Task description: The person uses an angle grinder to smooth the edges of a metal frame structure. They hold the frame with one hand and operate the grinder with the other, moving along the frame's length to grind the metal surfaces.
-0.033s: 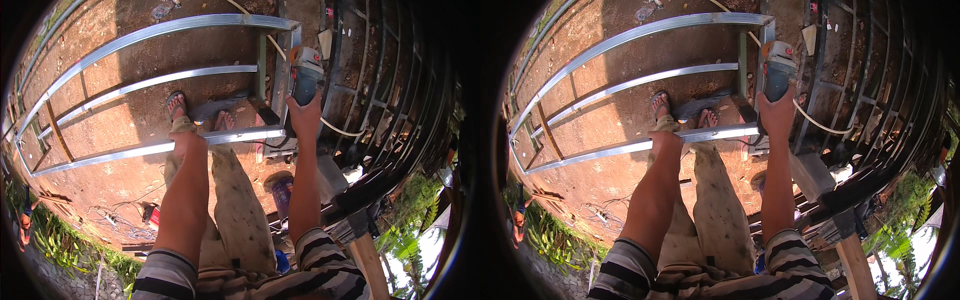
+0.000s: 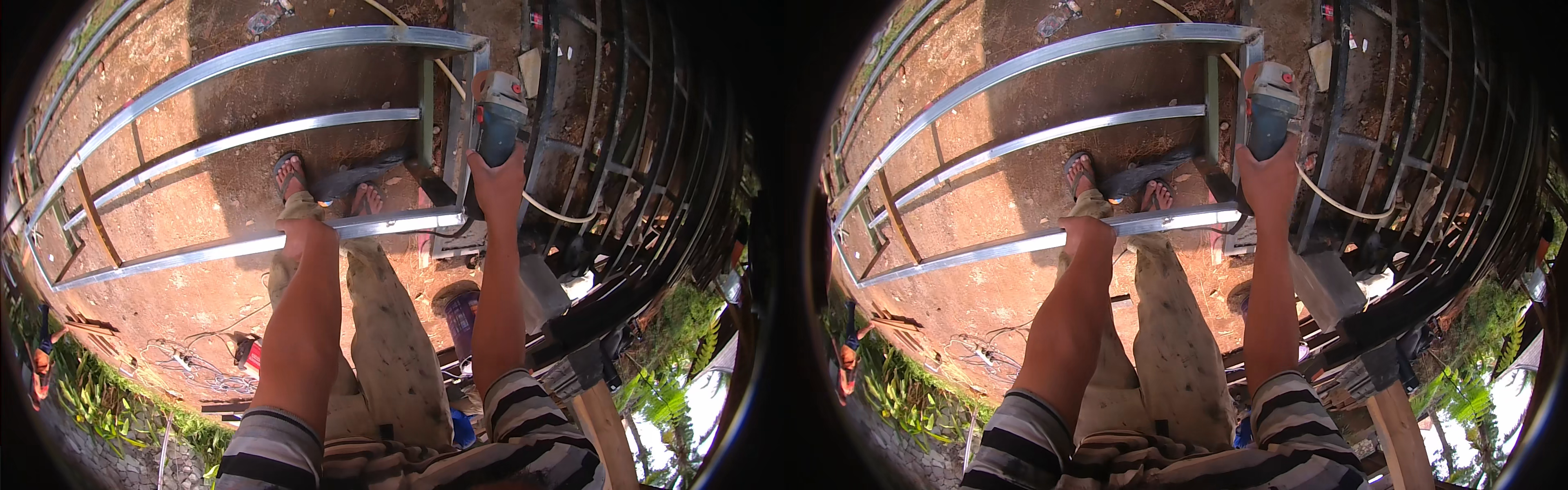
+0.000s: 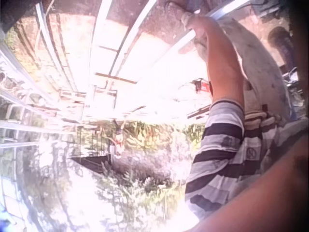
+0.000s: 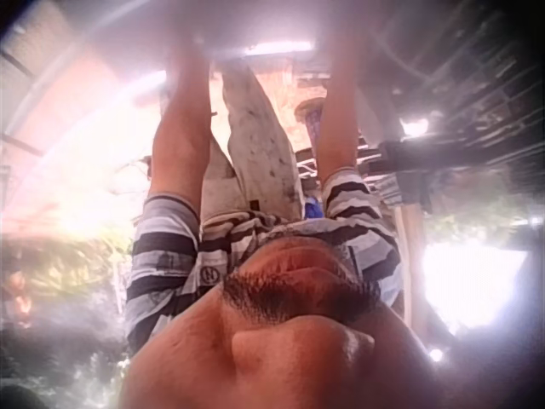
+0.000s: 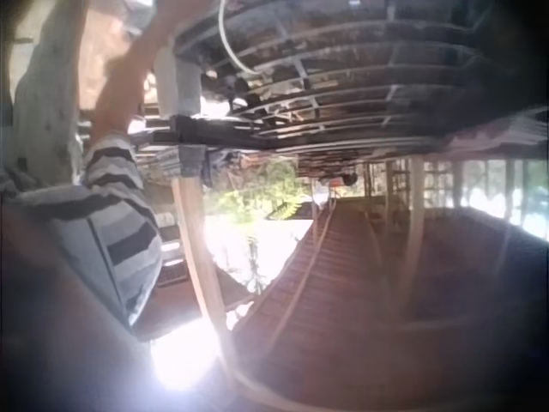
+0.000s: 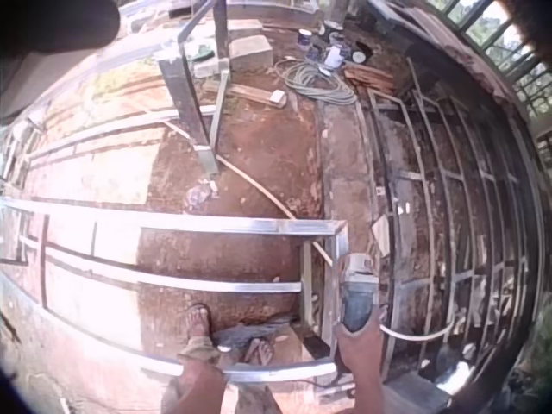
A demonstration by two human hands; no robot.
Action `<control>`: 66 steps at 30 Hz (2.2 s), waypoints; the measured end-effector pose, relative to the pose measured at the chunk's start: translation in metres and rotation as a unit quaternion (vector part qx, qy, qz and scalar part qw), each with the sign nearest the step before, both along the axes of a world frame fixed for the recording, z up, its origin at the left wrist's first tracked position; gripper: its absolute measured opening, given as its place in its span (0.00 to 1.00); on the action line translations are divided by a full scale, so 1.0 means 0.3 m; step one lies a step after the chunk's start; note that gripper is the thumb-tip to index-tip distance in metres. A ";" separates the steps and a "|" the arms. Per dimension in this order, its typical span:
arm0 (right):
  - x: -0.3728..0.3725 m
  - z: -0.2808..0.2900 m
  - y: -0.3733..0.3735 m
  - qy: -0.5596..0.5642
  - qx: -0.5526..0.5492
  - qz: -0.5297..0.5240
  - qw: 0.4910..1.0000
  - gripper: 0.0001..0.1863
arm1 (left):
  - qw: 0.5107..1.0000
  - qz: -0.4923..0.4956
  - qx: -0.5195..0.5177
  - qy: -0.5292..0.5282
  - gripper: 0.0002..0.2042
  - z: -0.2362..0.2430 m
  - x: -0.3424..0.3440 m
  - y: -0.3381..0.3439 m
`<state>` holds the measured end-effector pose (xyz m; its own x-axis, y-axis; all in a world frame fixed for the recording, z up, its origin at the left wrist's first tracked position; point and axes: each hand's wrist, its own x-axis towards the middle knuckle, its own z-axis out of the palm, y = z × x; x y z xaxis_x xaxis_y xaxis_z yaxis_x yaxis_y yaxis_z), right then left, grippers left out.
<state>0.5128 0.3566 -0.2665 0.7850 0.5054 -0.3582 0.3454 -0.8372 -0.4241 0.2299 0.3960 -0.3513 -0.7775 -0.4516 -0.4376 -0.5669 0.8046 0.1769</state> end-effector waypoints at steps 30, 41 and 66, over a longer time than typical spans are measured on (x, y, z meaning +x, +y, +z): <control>0.043 -0.018 0.250 -0.028 -0.013 -0.020 0.999 0.36 | 0.998 -0.040 -0.058 0.007 0.38 0.018 0.009 0.025; 0.012 0.008 0.312 0.000 -0.047 -0.012 0.999 0.39 | 0.998 -0.017 -0.048 0.021 0.38 -0.033 -0.022 0.000; -0.151 0.041 0.377 0.055 -0.076 0.126 0.988 0.39 | 0.988 -0.104 -0.096 0.057 0.34 -0.067 -0.024 -0.038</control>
<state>0.4674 0.4698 -0.2542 0.5931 0.6137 -0.5212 0.5093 -0.7873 -0.3474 0.2226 0.3847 -0.3713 -0.9013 -0.3439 -0.2635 -0.3718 0.9262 0.0630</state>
